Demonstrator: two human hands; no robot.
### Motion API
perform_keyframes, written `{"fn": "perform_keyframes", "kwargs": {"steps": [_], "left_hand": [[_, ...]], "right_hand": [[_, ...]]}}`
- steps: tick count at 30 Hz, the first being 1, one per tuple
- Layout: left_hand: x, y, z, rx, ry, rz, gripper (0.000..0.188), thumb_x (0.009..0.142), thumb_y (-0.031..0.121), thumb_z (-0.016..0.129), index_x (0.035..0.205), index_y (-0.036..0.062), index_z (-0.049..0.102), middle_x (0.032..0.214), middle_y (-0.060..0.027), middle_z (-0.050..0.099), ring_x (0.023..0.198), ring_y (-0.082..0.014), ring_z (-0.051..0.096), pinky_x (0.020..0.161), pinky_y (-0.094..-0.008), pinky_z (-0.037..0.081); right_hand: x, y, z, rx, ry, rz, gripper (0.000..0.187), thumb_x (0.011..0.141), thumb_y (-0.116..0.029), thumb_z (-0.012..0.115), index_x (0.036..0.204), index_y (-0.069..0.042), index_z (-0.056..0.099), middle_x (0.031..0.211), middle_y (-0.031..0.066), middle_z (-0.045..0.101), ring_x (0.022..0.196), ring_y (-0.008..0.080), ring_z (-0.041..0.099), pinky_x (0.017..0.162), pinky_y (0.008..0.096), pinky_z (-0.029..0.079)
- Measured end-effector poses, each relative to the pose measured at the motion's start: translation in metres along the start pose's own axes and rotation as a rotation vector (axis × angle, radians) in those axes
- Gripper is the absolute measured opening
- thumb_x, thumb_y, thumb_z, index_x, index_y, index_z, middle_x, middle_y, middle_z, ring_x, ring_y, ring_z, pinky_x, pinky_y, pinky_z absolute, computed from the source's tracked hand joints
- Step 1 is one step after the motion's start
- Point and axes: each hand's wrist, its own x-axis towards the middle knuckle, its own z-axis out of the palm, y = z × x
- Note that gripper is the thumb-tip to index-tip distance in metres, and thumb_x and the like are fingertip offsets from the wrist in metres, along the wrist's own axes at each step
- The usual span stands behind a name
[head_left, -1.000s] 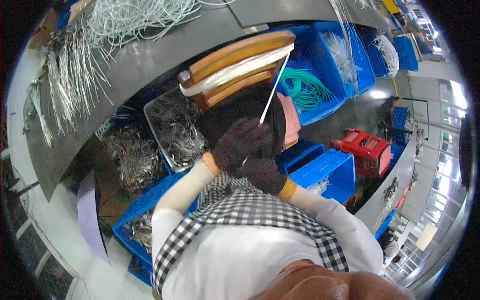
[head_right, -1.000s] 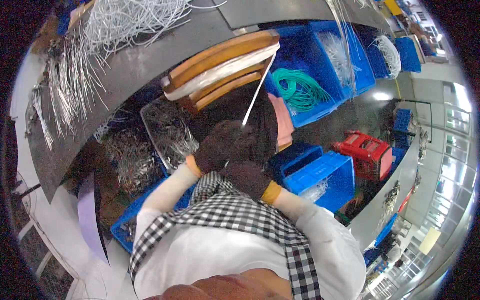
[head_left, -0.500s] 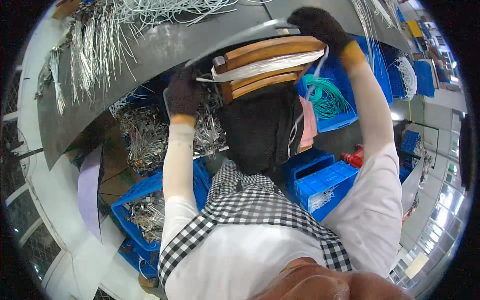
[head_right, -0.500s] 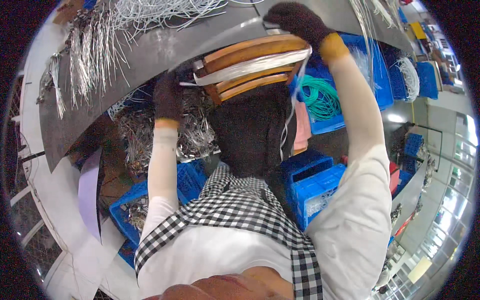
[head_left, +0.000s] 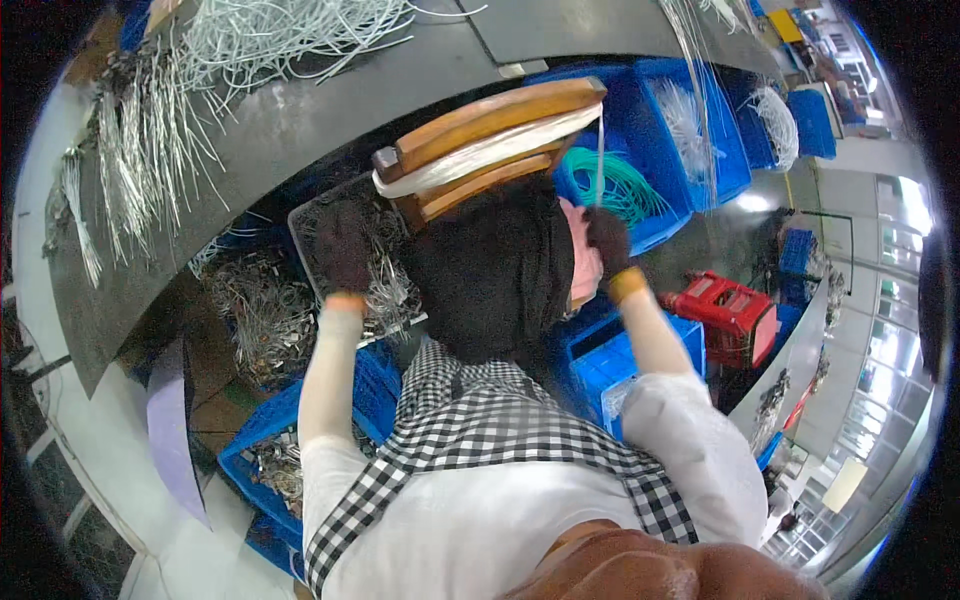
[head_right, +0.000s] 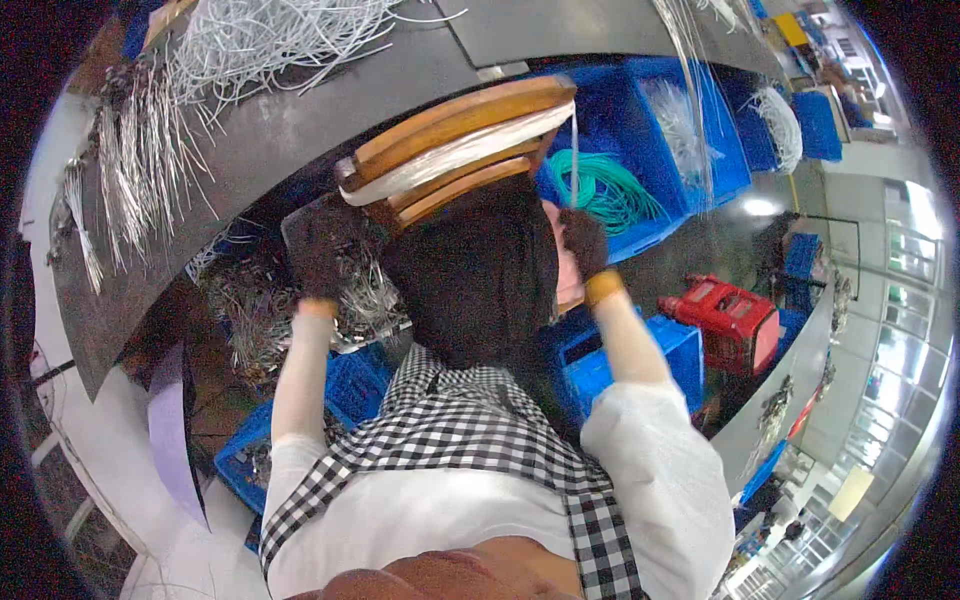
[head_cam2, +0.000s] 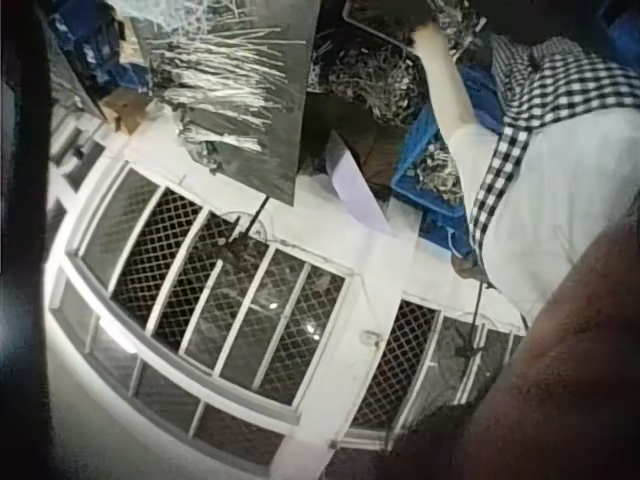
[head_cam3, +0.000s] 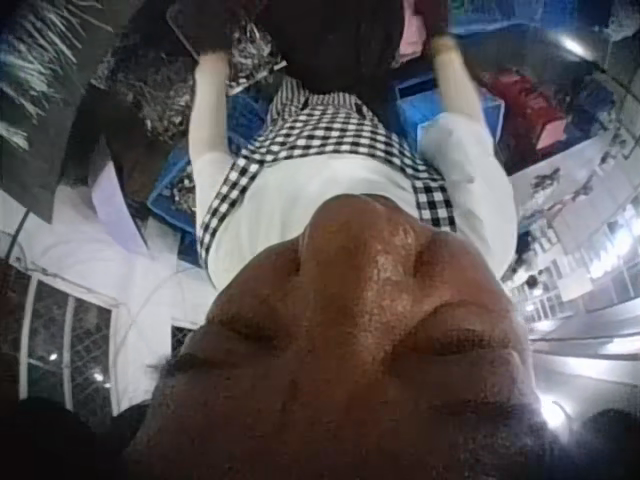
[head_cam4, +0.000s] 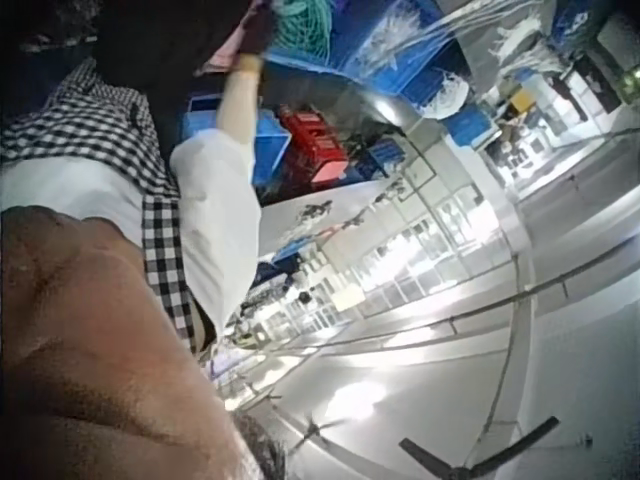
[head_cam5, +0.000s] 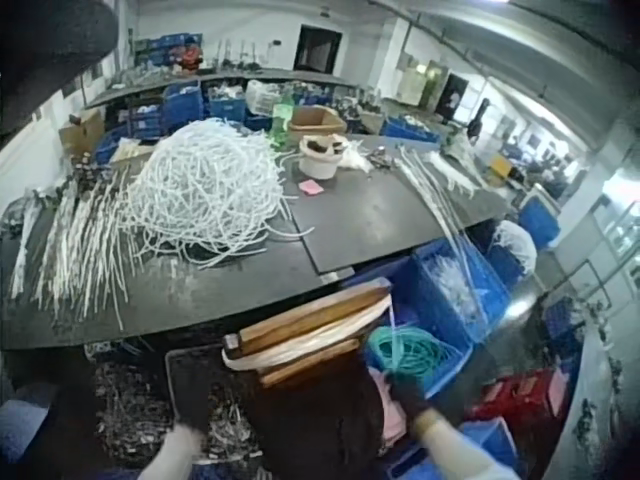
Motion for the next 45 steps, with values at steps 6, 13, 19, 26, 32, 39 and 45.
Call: {"fn": "perform_keyframes", "kwargs": {"steps": [6,13,19,26,32,39,45], "left_hand": [[-0.075,0.077,0.065,0.315,-0.505,0.733,0.032,0.081,0.009,0.060,0.112,0.0078,0.063,0.123,-0.0159,0.058,0.116,-0.0361,0.053,0.100,-0.0455,0.041],[-0.085,0.078,0.025,-0.002,-0.291,0.655,0.015,0.078,0.011,0.061,0.092,0.0077,0.064,0.095,-0.0112,0.062,0.100,-0.0305,0.060,0.085,-0.0430,0.047],[-0.041,0.061,-0.011,-0.099,0.128,0.086,0.007,0.086,0.010,0.059,0.087,0.0036,0.062,0.081,-0.0123,0.060,0.082,-0.0242,0.058,0.076,-0.0356,0.046],[0.064,0.015,-0.011,0.465,0.058,0.515,0.017,0.085,0.008,0.052,0.098,0.0032,0.062,0.088,-0.0166,0.062,0.082,-0.0296,0.059,0.076,-0.0377,0.047],[0.085,0.017,0.000,0.444,-0.284,0.389,0.022,0.079,0.010,0.057,0.099,0.0015,0.062,0.101,-0.0222,0.063,0.095,-0.0376,0.061,0.081,-0.0426,0.049],[0.024,0.063,0.001,0.253,0.248,0.194,0.022,0.084,0.016,0.058,0.099,-0.0002,0.060,0.100,-0.0202,0.062,0.087,-0.0390,0.059,0.078,-0.0447,0.047],[-0.070,0.093,0.060,0.281,-0.523,0.805,0.036,0.083,0.017,0.052,0.117,0.0080,0.059,0.126,-0.0165,0.055,0.122,-0.0340,0.046,0.102,-0.0464,0.036]], "right_hand": [[-0.105,-0.199,-0.009,0.381,-0.291,-0.252,0.025,0.090,-0.023,0.051,0.105,-0.007,0.065,0.087,0.0183,0.064,0.076,0.0350,0.062,0.068,0.0465,0.049],[-0.011,-0.173,-0.174,0.519,-0.802,-0.489,0.020,0.089,-0.017,0.060,0.106,-0.010,0.066,0.097,0.0131,0.065,0.089,0.0282,0.063,0.076,0.0413,0.050],[0.173,-0.162,-0.220,0.264,-0.154,-0.752,0.024,0.084,-0.008,0.060,0.107,-0.007,0.068,0.099,0.0106,0.068,0.086,0.0245,0.066,0.083,0.0357,0.053],[0.333,-0.134,-0.170,-0.061,0.090,-0.669,0.021,0.084,-0.023,0.060,0.095,-0.009,0.070,0.080,0.0119,0.065,0.072,0.0246,0.063,0.067,0.0362,0.051],[0.262,0.062,-0.120,-0.715,-0.279,-0.449,0.027,0.089,-0.020,0.048,0.109,-0.015,0.066,0.099,0.0165,0.067,0.084,0.0318,0.067,0.076,0.0465,0.052],[0.002,-0.035,-0.013,0.030,-0.105,0.209,0.023,0.084,-0.021,0.057,0.103,-0.009,0.063,0.085,0.0152,0.065,0.080,0.0344,0.064,0.070,0.0471,0.050],[-0.073,-0.205,-0.061,0.406,-0.486,-0.190,0.021,0.085,-0.025,0.057,0.085,-0.007,0.068,0.074,0.0127,0.065,0.065,0.0321,0.063,0.064,0.0438,0.051]]}}
